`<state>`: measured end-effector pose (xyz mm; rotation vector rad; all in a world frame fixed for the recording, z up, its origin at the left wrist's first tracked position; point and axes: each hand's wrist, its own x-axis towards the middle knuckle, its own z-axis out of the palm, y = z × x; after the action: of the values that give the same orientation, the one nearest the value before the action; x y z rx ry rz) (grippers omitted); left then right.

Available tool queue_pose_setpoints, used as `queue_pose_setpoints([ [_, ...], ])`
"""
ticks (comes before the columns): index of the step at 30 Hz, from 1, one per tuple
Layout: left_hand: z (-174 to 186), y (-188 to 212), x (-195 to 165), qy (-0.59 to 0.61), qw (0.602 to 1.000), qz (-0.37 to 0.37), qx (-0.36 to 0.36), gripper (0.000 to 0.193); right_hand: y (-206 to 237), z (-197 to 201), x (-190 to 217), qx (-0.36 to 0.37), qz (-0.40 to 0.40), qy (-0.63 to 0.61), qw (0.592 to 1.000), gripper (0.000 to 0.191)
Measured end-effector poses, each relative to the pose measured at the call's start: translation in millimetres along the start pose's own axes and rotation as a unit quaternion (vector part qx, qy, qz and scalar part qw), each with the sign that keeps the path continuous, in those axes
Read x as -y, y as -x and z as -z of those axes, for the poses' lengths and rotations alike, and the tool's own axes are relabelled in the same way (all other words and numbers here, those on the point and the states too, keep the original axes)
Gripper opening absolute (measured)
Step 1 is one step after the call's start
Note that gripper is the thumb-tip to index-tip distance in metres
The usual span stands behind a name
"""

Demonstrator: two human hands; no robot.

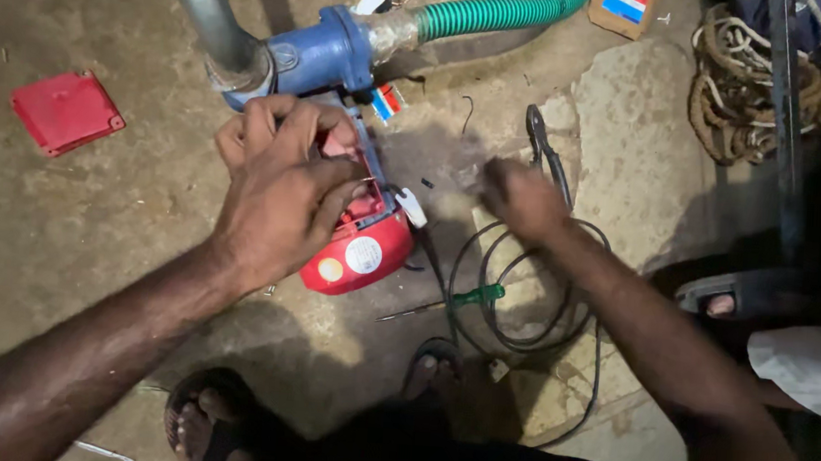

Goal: The person uses pliers and a screwdriver to strip, twist, and connect wires inside a red electrical device attached to a blue pump. The person repeatedly cuts and twists wire ends, then closes the device's cover.

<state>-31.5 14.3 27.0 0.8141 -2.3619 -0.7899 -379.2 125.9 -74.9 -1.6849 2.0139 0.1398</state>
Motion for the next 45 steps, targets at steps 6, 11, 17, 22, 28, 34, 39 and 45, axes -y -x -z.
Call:
queue_pose_setpoints([
  [6,-18,-12,-8,-0.006,0.997,0.028,-0.072,0.015,1,16,-38,0.006,-0.184,0.176,0.967,0.078],
  [11,-20,-13,-2,0.025,0.997,0.024,-0.068,0.018,-14,6,-60,0.027,-0.186,0.140,0.972,0.073],
  [17,-18,-11,1,0.028,0.997,0.028,-0.063,0.013,1,9,-39,0.094,-0.156,-0.419,0.890,0.044],
  [22,-19,-8,-1,0.030,0.997,0.038,-0.066,0.011,44,17,38,0.129,-0.084,-0.532,0.833,0.041],
  [28,-17,-3,-2,0.040,0.995,0.043,-0.081,0.014,53,33,102,0.137,-0.003,-0.528,0.838,0.051],
  [34,-15,0,0,0.032,0.996,0.041,-0.074,0.012,53,29,121,0.151,-0.030,-0.517,0.842,0.044],
  [39,-15,-2,-1,0.034,0.996,0.043,-0.066,0.010,53,31,132,0.128,0.000,-0.519,0.845,0.042],
  [45,-14,-1,1,0.047,0.995,0.036,-0.079,0.014,58,43,149,0.119,-0.032,-0.444,0.888,0.040],
])
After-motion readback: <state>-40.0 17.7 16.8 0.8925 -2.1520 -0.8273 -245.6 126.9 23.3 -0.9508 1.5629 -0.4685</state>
